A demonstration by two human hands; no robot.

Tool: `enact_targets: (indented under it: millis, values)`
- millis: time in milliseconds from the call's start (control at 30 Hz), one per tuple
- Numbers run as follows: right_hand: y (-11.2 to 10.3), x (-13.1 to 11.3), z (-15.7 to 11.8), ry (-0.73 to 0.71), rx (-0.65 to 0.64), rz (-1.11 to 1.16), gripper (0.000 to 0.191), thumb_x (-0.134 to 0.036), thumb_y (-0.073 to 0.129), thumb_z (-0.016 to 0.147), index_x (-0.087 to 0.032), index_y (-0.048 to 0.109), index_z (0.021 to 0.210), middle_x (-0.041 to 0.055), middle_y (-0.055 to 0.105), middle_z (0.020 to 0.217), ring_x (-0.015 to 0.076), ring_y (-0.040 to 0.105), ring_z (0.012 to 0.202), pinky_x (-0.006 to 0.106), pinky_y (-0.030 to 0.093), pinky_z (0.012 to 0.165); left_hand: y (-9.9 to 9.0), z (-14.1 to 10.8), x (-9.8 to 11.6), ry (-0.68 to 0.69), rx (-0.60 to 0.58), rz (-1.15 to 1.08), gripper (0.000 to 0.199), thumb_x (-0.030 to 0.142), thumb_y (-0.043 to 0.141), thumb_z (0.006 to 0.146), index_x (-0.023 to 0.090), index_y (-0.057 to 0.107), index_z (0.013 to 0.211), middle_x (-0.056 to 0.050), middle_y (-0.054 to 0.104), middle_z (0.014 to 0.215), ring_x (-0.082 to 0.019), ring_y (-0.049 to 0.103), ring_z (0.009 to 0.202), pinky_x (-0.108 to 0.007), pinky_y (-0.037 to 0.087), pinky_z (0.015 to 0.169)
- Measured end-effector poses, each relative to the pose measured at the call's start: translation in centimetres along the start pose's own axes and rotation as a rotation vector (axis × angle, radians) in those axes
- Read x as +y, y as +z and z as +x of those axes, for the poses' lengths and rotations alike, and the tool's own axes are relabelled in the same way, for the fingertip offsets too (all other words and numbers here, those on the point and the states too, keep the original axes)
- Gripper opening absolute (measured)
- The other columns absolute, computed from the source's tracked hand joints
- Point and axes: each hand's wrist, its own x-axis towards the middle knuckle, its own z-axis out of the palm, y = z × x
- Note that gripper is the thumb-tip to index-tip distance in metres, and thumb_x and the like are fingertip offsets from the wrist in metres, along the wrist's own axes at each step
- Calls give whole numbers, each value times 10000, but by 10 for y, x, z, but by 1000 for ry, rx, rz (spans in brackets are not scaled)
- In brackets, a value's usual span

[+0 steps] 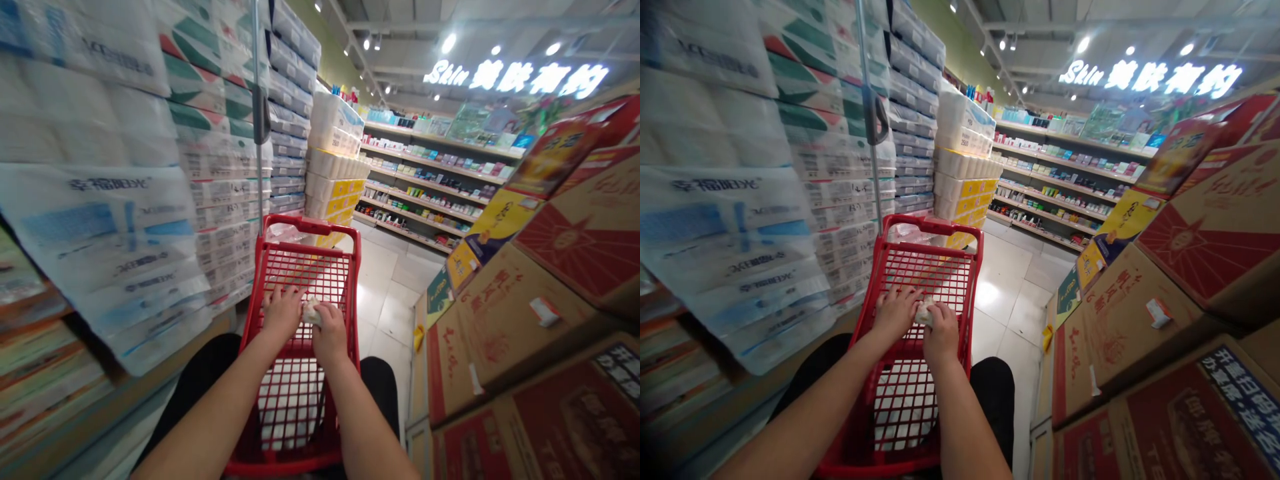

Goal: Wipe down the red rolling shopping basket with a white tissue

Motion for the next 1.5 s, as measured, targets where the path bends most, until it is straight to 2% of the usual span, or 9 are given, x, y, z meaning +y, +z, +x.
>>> enact_targets:
  millis: [167, 333, 467, 633, 800, 967, 1133, 1300, 1500]
  values:
    - [-1, 3, 1, 44, -27, -81, 432, -45, 527, 739, -218, 631, 1121, 68, 612, 1175, 237, 517, 1048, 388, 431, 944, 4, -2, -1, 18, 11, -11, 423, 306, 368, 928, 316, 538, 1316, -24, 545, 1371, -322, 373, 1281, -514, 321, 998]
    - [0, 5, 1, 102, 22, -139, 456, -46, 508, 773, -207, 605, 1189, 88, 584, 1237, 245, 492, 1117, 395, 406, 973, 6, -3, -1, 14, 20, -15, 432, 304, 359, 930, 324, 520, 1331, -30, 538, 1374, -317, 364, 1295, -505, 309, 1008]
    - [0, 6, 0, 2, -117, -119, 465, -33, 537, 730, -234, 636, 1138, 55, 612, 1180, 229, 512, 1044, 364, 428, 938, 9, -3, -3, 28, 28, -15, 428, 308, 364, 930, 324, 526, 1326, -24, 543, 1371, -325, 372, 1289, -503, 317, 997]
    - [-1, 4, 1, 85, -48, -198, 414, -56, 524, 770, -221, 641, 1131, 70, 604, 1191, 244, 492, 1072, 384, 421, 936, 9, -3, -4, 37, 17, -14, 437, 306, 354, 930, 311, 526, 1332, -21, 534, 1388, -323, 377, 1283, -518, 306, 1015]
    - [-1, 2, 1, -9, -147, -169, 430, -63, 557, 755, -248, 640, 1134, 47, 605, 1192, 226, 506, 1041, 358, 431, 919, 8, -3, -4, 38, 10, -6, 435, 300, 362, 923, 307, 537, 1322, -13, 544, 1380, -325, 385, 1265, -518, 324, 995]
    - [-2, 1, 2, 87, -69, -217, 388, -53, 532, 777, -226, 653, 1102, 62, 602, 1193, 235, 493, 1042, 368, 426, 923, 8, -3, -4, 37, 4, -8, 443, 301, 342, 931, 310, 526, 1334, -13, 536, 1389, -315, 378, 1274, -504, 320, 1004]
    - [1, 2, 0, -52, -170, -125, 426, -31, 561, 740, -250, 654, 1092, 31, 617, 1143, 205, 507, 1009, 333, 428, 928, 9, -3, -4, 27, -7, -13, 438, 306, 373, 920, 311, 530, 1329, -16, 530, 1393, -328, 364, 1290, -507, 308, 1015]
    - [0, 1, 0, 60, -90, -204, 385, -30, 535, 763, -228, 664, 1067, 60, 614, 1145, 223, 505, 1014, 358, 431, 912, 9, -3, -5, 15, -23, -29, 452, 304, 358, 924, 317, 512, 1348, -28, 518, 1405, -325, 350, 1313, -510, 305, 1023]
    - [3, -1, -2, -45, -184, -114, 391, -29, 559, 743, -251, 676, 1043, 36, 625, 1088, 199, 518, 980, 311, 445, 863, 9, -2, -4, 5, -37, -23, 449, 299, 390, 912, 325, 522, 1340, -22, 522, 1405, -317, 356, 1309, -511, 293, 1047]
